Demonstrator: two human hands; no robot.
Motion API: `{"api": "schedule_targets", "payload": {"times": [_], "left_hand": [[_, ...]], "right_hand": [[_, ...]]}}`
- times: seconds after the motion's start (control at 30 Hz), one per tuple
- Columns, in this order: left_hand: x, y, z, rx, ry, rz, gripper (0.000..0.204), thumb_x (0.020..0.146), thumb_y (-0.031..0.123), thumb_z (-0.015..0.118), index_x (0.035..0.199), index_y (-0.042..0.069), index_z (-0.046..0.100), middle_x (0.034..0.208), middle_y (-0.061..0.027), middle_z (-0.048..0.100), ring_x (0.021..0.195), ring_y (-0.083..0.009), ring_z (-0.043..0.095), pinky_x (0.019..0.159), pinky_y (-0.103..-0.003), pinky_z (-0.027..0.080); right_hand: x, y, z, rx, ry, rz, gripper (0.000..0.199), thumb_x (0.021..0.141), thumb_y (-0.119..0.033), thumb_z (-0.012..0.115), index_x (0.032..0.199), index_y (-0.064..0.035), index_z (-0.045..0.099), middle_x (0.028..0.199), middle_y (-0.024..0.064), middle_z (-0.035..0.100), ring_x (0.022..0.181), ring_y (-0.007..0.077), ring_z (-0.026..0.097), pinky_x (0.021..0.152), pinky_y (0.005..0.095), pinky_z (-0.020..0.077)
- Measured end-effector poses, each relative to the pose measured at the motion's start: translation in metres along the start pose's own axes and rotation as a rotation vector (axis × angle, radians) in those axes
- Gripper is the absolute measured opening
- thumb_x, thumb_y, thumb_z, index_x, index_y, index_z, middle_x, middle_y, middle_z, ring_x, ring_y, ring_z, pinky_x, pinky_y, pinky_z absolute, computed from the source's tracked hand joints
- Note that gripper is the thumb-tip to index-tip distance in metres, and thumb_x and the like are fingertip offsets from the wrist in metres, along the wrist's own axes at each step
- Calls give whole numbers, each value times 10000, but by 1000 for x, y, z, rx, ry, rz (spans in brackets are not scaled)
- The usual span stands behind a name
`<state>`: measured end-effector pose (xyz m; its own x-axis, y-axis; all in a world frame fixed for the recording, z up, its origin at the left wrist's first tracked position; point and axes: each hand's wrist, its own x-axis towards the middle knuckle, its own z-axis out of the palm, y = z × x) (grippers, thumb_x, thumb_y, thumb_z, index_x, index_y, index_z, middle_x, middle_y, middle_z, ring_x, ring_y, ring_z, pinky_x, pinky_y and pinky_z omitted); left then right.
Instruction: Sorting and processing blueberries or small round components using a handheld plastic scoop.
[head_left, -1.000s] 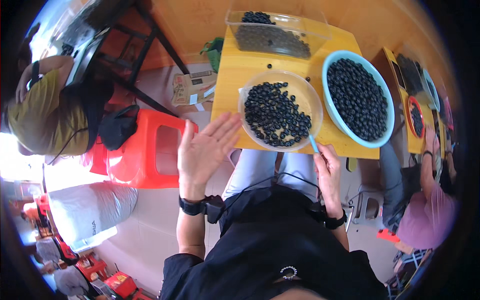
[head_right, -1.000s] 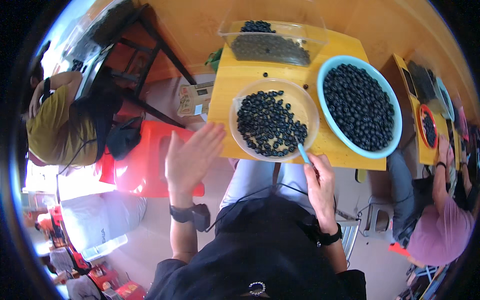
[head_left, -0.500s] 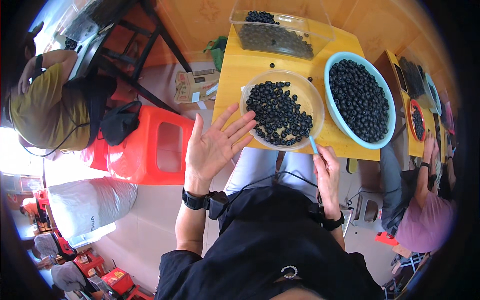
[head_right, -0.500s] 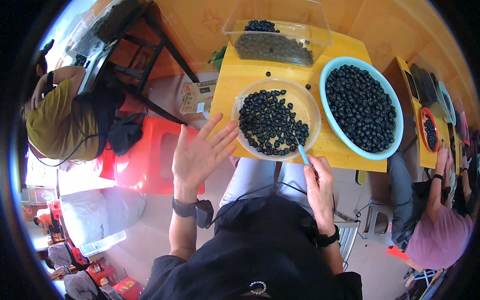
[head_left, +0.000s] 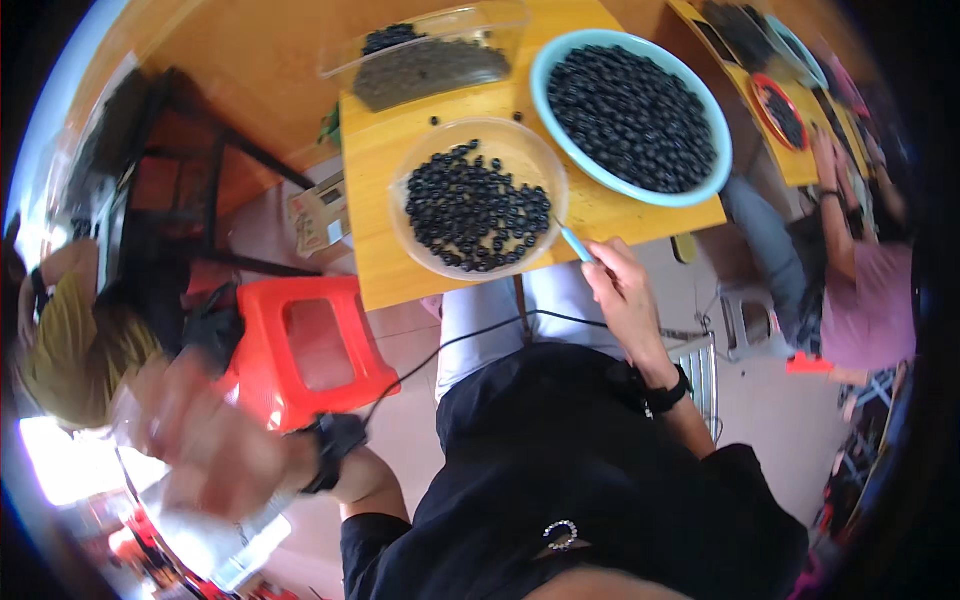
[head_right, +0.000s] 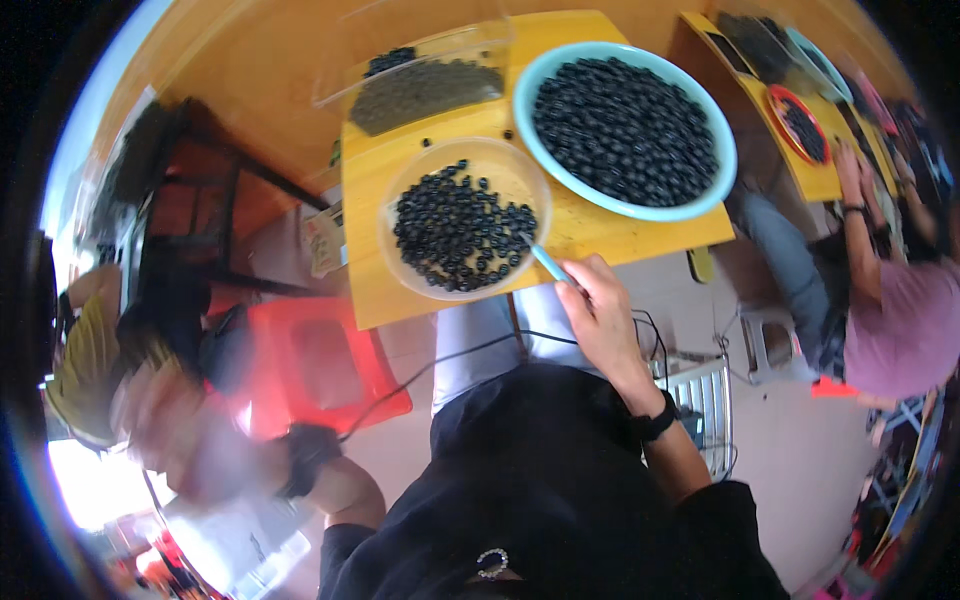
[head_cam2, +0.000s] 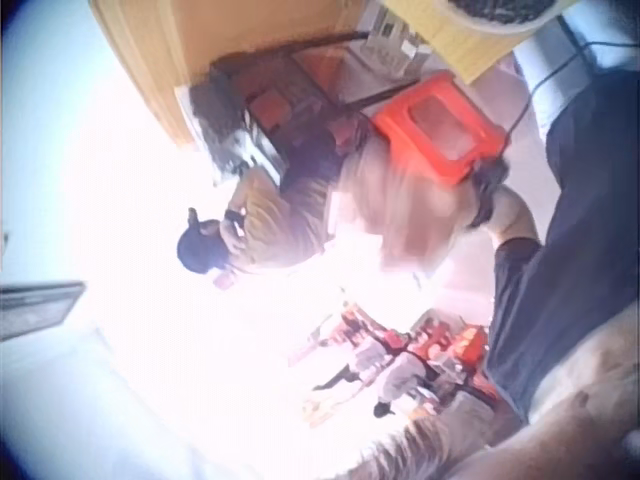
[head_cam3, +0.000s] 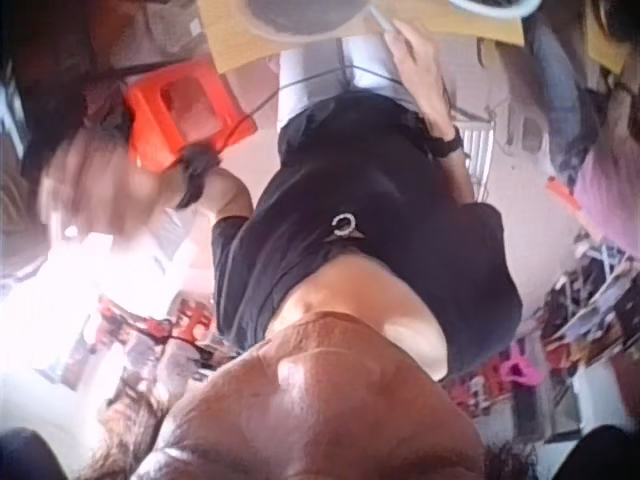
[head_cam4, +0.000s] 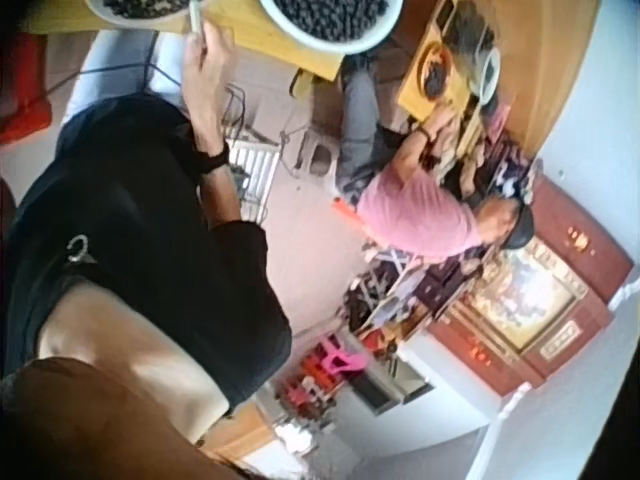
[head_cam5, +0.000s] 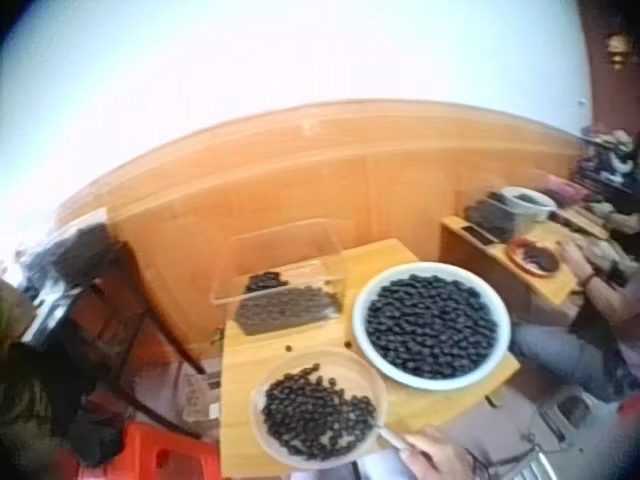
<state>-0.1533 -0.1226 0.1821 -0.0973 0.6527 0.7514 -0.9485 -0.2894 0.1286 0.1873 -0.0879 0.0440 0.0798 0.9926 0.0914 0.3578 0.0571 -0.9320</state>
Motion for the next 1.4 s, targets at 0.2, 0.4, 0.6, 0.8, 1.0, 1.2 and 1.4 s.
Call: {"api": "schedule_targets", "payload": {"times": [0.2, 0.4, 0.6, 0.8, 1.0, 1.2, 1.4], "left_hand": [[1, -42, -55, -37, -8, -130, 464, 714, 231, 654, 1090, -6, 523, 1155, -160, 443, 1102, -234, 413, 1020, -378, 253], [2, -65, -74, 75, -75, -168, 434, 719, 214, 647, 1076, -5, 534, 1138, -156, 462, 1099, -237, 424, 1013, -382, 266], [1, -82, -89, 238, -134, -201, 404, 724, 196, 639, 1062, -5, 546, 1121, -152, 481, 1096, -240, 436, 1007, -386, 278], [0, -100, -90, 429, -188, -240, 375, 729, 178, 631, 1048, -5, 557, 1104, -149, 500, 1093, -243, 447, 1000, -390, 290], [4, -97, -86, 687, -256, -289, 346, 734, 160, 624, 1033, -5, 568, 1087, -145, 518, 1090, -246, 459, 994, -395, 302], [9, -97, -81, 941, -325, -337, 318, 740, 143, 616, 1019, -4, 580, 1071, -142, 537, 1087, -249, 470, 987, -399, 315], [12, -96, -80, 1176, -391, -393, 291, 745, 125, 608, 1005, -4, 591, 1054, -138, 556, 1084, -252, 482, 980, -403, 327]], "right_hand": [[11, -6, 8, -65, -7, -108, 205, 826, -56, 553, 1009, 22, 600, 764, 115, 510, 710, 228, 519, 617, 319, 402], [14, -14, 12, -44, -55, -35, 214, 817, -27, 566, 1025, -5, 612, 792, 109, 520, 725, 235, 526, 638, 314, 409], [15, -6, 18, -62, -103, -69, 239, 813, -41, 569, 1047, -4, 598, 800, 116, 508, 764, 272, 529, 675, 355, 421], [18, -9, 16, -82, -148, -77, 240, 815, -35, 564, 1051, 2, 592, 817, 124, 514, 779, 279, 534, 692, 360, 427], [22, -6, 24, -58, -133, -136, 269, 827, -30, 550, 1091, -13, 600, 763, 79, 472, 708, 199, 474, 648, 303, 395], [25, -11, 21, -66, -176, -57, 245, 819, -1, 553, 1059, -18, 596, 828, 117, 515, 770, 265, 538, 688, 348, 431], [25, -1, 23, -88, -124, -67, 271, 815, -7, 559, 1082, -10, 600, 780, 72, 484, 702, 182, 487, 644, 293, 409]]}}
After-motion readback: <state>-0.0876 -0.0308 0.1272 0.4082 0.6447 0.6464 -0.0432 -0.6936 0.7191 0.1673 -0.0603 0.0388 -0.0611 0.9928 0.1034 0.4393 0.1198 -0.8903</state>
